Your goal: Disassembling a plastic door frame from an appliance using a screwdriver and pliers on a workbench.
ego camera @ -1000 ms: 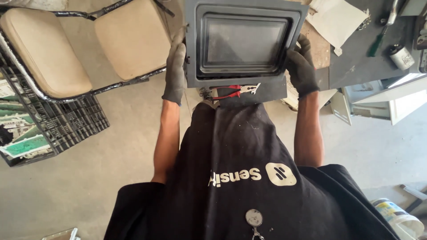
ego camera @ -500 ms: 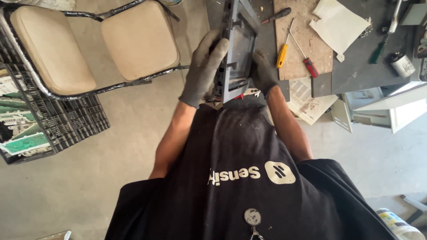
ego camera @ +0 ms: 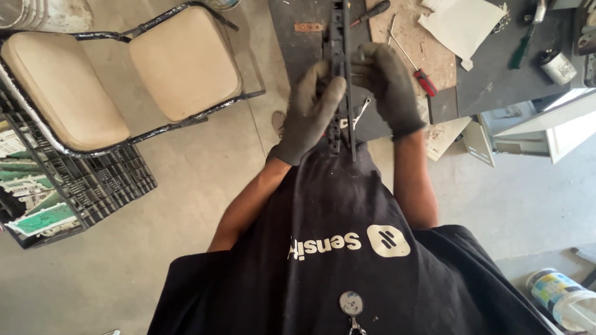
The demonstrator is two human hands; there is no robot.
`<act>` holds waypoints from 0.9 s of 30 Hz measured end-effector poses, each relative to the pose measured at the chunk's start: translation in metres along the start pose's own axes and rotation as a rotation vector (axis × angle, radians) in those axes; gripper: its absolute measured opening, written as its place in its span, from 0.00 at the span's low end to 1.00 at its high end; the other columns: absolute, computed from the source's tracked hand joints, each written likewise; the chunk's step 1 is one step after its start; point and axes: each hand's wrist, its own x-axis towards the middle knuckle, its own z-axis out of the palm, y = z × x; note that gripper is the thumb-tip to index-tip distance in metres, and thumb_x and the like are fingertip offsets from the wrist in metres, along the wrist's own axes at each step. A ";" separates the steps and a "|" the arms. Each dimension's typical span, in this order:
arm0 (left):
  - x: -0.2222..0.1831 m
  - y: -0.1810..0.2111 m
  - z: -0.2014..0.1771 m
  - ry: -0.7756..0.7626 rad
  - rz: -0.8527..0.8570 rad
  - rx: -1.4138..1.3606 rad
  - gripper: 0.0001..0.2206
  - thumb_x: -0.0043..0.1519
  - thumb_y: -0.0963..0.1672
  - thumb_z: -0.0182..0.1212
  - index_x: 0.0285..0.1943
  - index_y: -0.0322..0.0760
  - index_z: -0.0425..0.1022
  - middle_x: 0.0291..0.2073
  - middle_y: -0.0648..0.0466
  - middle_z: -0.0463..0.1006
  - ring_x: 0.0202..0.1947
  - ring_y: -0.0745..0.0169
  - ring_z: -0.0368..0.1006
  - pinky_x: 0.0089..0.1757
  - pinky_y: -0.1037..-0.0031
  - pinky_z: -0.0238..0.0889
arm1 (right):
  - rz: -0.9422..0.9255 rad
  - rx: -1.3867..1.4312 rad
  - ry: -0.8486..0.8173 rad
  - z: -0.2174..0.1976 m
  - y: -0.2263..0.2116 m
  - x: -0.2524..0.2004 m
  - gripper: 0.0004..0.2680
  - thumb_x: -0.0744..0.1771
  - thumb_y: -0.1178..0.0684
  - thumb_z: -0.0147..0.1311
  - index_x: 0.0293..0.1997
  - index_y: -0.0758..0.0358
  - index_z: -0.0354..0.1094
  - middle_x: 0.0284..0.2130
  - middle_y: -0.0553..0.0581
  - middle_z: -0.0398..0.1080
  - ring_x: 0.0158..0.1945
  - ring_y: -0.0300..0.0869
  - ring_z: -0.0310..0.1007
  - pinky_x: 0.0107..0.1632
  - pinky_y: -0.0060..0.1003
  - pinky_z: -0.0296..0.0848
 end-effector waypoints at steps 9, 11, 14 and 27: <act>-0.007 -0.024 0.021 -0.004 0.062 0.157 0.18 0.70 0.51 0.51 0.60 0.35 0.67 0.48 0.50 0.73 0.51 0.57 0.70 0.54 0.67 0.66 | -0.257 -0.392 -0.003 0.031 -0.056 -0.036 0.08 0.72 0.53 0.50 0.54 0.62 0.67 0.42 0.47 0.71 0.45 0.32 0.69 0.48 0.28 0.72; -0.008 -0.023 0.021 0.024 0.080 0.187 0.16 0.70 0.49 0.53 0.59 0.35 0.67 0.48 0.50 0.74 0.51 0.56 0.72 0.54 0.67 0.67 | -0.321 -0.467 0.019 0.033 -0.054 -0.038 0.06 0.72 0.55 0.50 0.52 0.64 0.69 0.40 0.49 0.71 0.43 0.33 0.68 0.46 0.29 0.71; -0.004 -0.037 0.014 0.029 0.108 0.198 0.15 0.67 0.47 0.58 0.58 0.35 0.67 0.48 0.51 0.73 0.51 0.57 0.71 0.55 0.68 0.67 | -0.437 -0.606 0.079 0.037 -0.054 -0.035 0.05 0.72 0.57 0.50 0.49 0.66 0.71 0.38 0.51 0.72 0.41 0.35 0.68 0.44 0.31 0.71; 0.005 -0.045 0.004 -0.144 0.139 0.251 0.20 0.70 0.51 0.51 0.66 0.36 0.67 0.54 0.46 0.75 0.52 0.56 0.76 0.50 0.70 0.73 | -0.563 -0.585 -0.079 0.007 -0.044 -0.022 0.14 0.75 0.44 0.47 0.57 0.67 0.66 0.46 0.53 0.69 0.49 0.39 0.68 0.52 0.36 0.68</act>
